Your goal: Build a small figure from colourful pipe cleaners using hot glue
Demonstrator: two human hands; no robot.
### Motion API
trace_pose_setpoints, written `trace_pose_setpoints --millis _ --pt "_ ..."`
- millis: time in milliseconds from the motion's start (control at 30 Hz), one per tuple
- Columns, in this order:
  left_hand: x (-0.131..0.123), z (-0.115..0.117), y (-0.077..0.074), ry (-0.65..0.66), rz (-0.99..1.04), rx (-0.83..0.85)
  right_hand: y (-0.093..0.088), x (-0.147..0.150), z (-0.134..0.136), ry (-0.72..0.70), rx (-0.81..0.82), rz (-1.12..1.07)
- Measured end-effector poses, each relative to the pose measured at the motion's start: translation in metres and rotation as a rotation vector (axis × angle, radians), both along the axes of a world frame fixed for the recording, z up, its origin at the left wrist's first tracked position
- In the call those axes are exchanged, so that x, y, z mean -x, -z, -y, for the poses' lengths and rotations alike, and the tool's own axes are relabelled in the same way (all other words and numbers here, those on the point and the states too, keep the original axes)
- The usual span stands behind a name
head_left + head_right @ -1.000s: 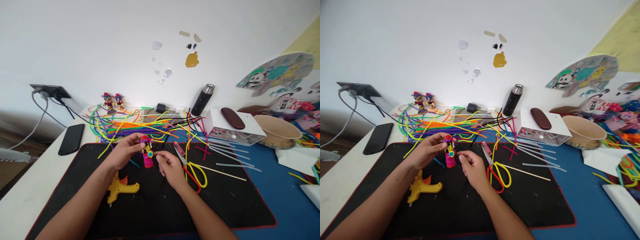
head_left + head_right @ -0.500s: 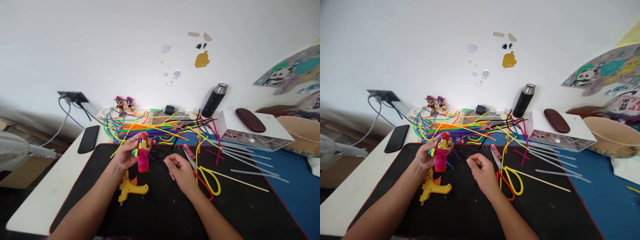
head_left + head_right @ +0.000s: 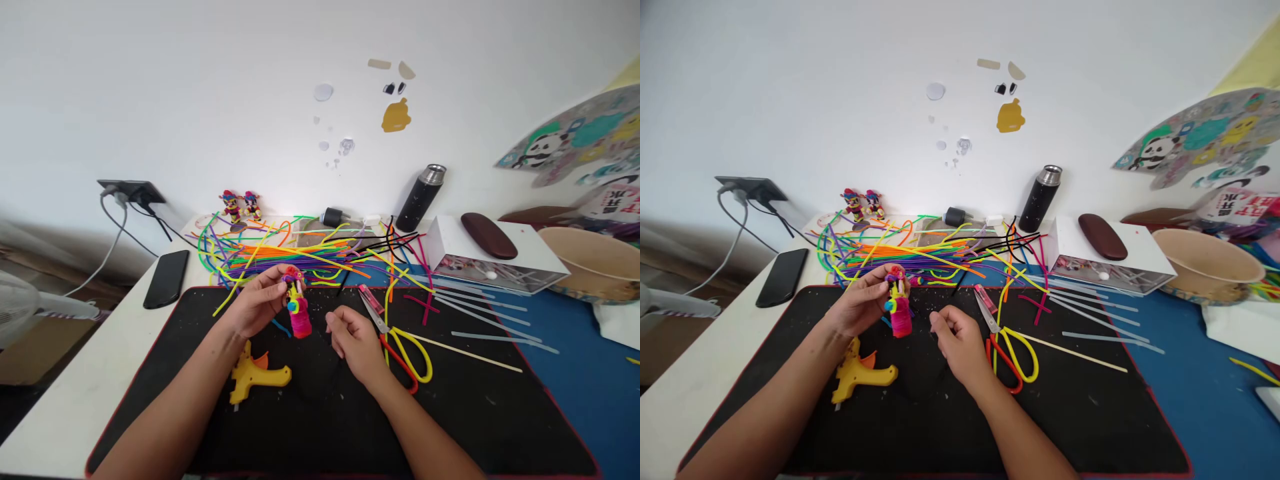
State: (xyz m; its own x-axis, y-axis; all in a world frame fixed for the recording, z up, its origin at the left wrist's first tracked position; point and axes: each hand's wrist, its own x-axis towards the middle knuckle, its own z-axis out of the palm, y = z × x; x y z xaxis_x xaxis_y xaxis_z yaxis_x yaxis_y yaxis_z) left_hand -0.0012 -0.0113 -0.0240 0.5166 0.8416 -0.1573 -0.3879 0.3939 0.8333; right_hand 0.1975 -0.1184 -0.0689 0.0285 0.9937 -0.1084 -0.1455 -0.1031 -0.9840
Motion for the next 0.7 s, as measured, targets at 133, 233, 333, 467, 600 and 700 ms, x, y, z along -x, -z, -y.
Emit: trace_pose_setpoints --millis 133,233,333,467,600,700 --pt "-0.006 0.000 0.004 -0.023 -0.086 -0.054 0.003 -0.001 -0.002 0.030 -0.006 -0.031" --pt "-0.009 0.001 0.007 -0.032 -0.128 -0.082 0.001 -0.001 -0.003 0.039 0.002 -0.039" --pt "-0.012 0.003 0.008 -0.026 -0.162 -0.123 0.000 -0.001 -0.004 0.040 0.001 -0.036" --pt "-0.015 0.006 0.008 -0.017 -0.212 -0.152 0.001 -0.001 -0.004 0.036 -0.018 -0.025" --pt "-0.017 0.008 0.009 -0.019 -0.244 -0.151 0.002 -0.002 -0.003 0.012 -0.030 -0.016" --pt "-0.018 0.009 0.010 -0.004 -0.255 -0.149 0.002 -0.003 -0.003 0.003 -0.030 -0.024"
